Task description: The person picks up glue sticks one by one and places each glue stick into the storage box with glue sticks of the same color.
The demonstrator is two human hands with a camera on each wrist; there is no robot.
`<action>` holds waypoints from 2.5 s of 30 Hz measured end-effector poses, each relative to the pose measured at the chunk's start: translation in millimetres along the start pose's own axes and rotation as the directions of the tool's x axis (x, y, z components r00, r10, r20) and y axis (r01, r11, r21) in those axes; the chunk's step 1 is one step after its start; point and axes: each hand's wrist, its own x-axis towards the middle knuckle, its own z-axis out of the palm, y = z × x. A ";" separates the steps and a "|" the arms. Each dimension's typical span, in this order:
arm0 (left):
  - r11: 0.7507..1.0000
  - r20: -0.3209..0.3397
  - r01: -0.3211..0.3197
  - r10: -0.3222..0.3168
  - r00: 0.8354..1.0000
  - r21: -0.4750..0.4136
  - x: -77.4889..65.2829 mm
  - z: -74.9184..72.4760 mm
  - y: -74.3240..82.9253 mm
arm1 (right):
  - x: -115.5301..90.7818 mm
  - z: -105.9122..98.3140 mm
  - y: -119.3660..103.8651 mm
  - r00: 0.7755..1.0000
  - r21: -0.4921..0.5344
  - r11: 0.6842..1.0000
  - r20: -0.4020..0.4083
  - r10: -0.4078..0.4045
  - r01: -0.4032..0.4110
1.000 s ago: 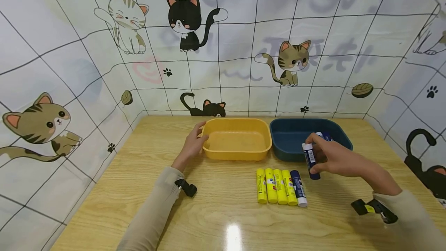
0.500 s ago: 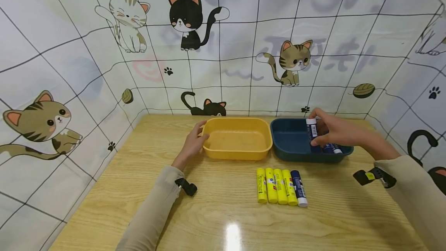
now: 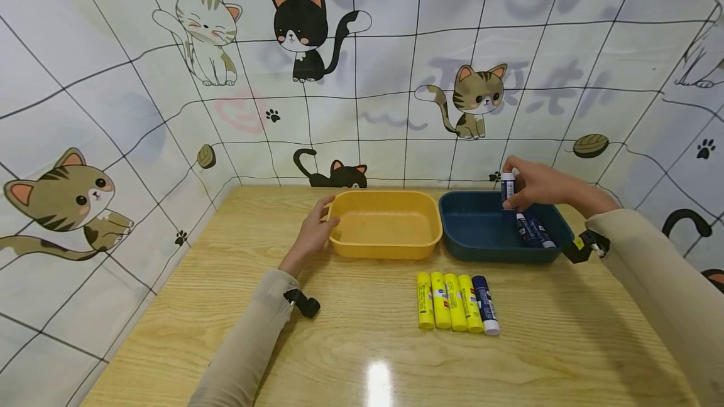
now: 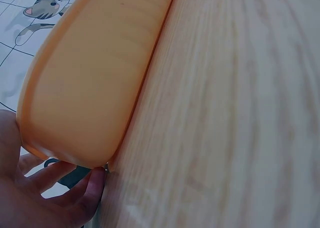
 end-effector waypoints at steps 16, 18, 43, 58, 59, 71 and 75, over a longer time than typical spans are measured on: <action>1.000 -0.008 0.003 -0.003 1.000 -0.005 2.6 0.0 -1.6 | 31.1 -1.7 29.1 0.996 -0.048 0.995 0.017 0.092 -0.091; 1.000 -0.008 0.000 0.000 1.000 -0.001 1.7 -0.1 -0.9 | 33.4 0.5 31.0 0.995 -0.050 0.994 0.020 0.101 -0.100; 1.000 -0.004 0.002 -0.002 1.000 0.011 0.5 0.5 -1.1 | 34.9 9.7 40.9 0.983 -0.189 0.971 0.085 0.162 -0.144; 1.000 -0.009 0.010 -0.010 1.000 0.006 0.0 0.9 -0.8 | 31.6 9.3 38.6 0.954 -0.235 0.949 0.165 0.251 -0.209; 1.000 -0.009 0.011 -0.011 1.000 0.004 -0.3 0.9 -0.7 | 31.6 9.7 38.9 0.951 -0.240 0.947 0.171 0.258 -0.214; 1.000 -0.002 0.008 -0.008 1.000 -0.013 -1.1 0.3 -0.1 | 31.4 11.5 41.8 0.940 -0.261 0.938 0.192 0.283 -0.229; 1.000 -0.001 0.013 -0.013 1.000 -0.017 -1.8 0.4 0.2 | 30.3 12.4 41.2 0.929 -0.239 0.941 0.226 0.293 -0.239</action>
